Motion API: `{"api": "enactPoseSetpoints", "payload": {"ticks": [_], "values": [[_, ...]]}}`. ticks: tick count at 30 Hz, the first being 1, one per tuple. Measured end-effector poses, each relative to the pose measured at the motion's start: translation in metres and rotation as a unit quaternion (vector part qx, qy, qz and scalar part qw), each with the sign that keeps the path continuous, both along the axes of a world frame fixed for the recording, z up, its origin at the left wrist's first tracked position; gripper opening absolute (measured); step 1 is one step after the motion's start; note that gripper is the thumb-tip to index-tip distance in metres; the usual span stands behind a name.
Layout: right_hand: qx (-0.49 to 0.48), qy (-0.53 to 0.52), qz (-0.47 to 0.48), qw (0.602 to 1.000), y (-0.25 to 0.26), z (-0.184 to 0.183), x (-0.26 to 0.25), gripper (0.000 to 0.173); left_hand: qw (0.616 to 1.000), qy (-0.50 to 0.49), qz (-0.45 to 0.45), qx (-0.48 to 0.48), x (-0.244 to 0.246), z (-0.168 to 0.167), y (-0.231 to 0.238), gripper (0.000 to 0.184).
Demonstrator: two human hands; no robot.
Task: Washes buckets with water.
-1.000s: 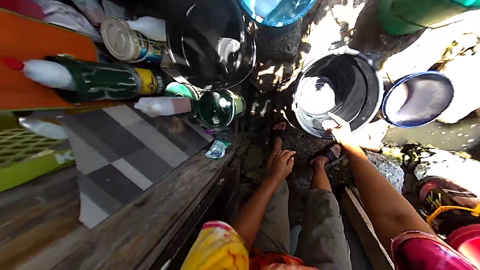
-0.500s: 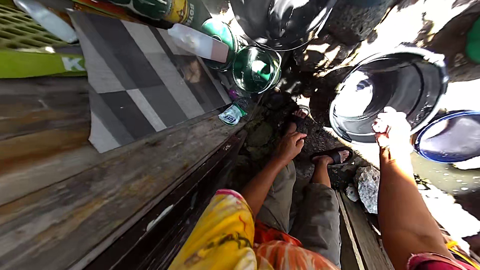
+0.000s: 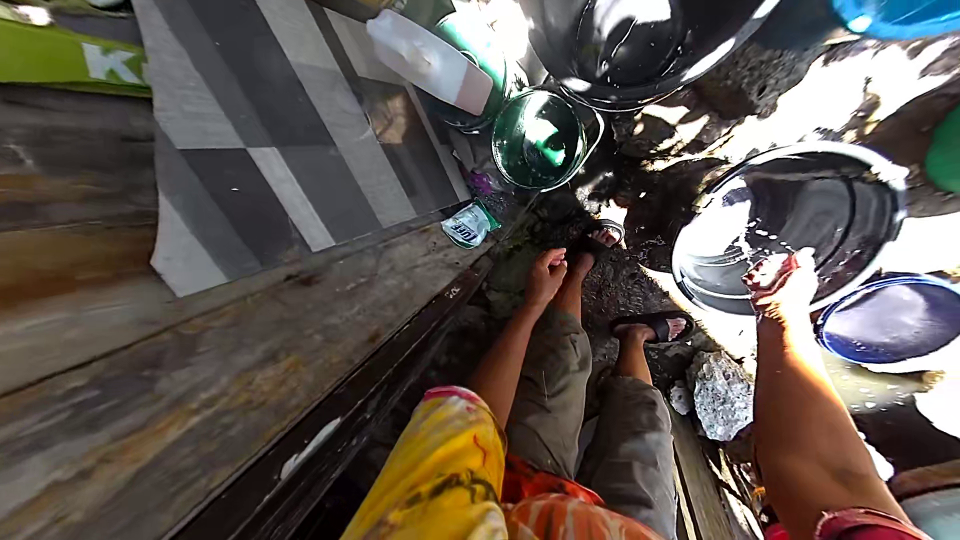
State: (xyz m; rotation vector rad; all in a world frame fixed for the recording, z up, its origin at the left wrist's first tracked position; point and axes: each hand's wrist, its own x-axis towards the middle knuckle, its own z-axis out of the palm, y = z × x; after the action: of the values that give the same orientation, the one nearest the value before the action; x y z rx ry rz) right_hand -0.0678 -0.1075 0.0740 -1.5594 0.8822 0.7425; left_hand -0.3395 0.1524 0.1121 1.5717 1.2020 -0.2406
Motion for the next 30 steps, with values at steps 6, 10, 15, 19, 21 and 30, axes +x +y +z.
{"api": "enactPoseSetpoints", "payload": {"ticks": [6, 10, 15, 19, 21, 30], "values": [[0.071, 0.039, 0.002, 0.997, 0.010, -0.008, -0.020, 0.040, 0.932, -0.017, 0.360, 0.033, 0.002, -0.072, 0.070, 0.077], [0.106, 0.038, -0.010, 0.994, 0.014, -0.020, -0.031, 0.046, 0.870, -0.043, 0.480, 0.106, 0.016, -0.132, 0.119, 0.093], [0.111, 0.043, 0.014, 0.993, 0.017, -0.024, -0.037, 0.047, 0.856, -0.049, 0.481, 0.183, 0.037, -0.164, 0.145, 0.094], [0.095, 0.046, -0.001, 0.994, 0.017, -0.025, -0.036, 0.041, 0.826, -0.035, 0.520, 0.214, 0.034, -0.170, 0.150, 0.069], [0.093, 0.042, -0.014, 0.995, 0.017, -0.025, -0.035, 0.040, 0.832, -0.017, 0.517, 0.200, 0.026, -0.160, 0.147, 0.061], [0.119, -0.002, -0.054, 0.991, 0.022, -0.002, -0.033, 0.027, 0.885, -0.190, 0.420, 0.058, -0.013, -0.043, 0.077, 0.048]]}}
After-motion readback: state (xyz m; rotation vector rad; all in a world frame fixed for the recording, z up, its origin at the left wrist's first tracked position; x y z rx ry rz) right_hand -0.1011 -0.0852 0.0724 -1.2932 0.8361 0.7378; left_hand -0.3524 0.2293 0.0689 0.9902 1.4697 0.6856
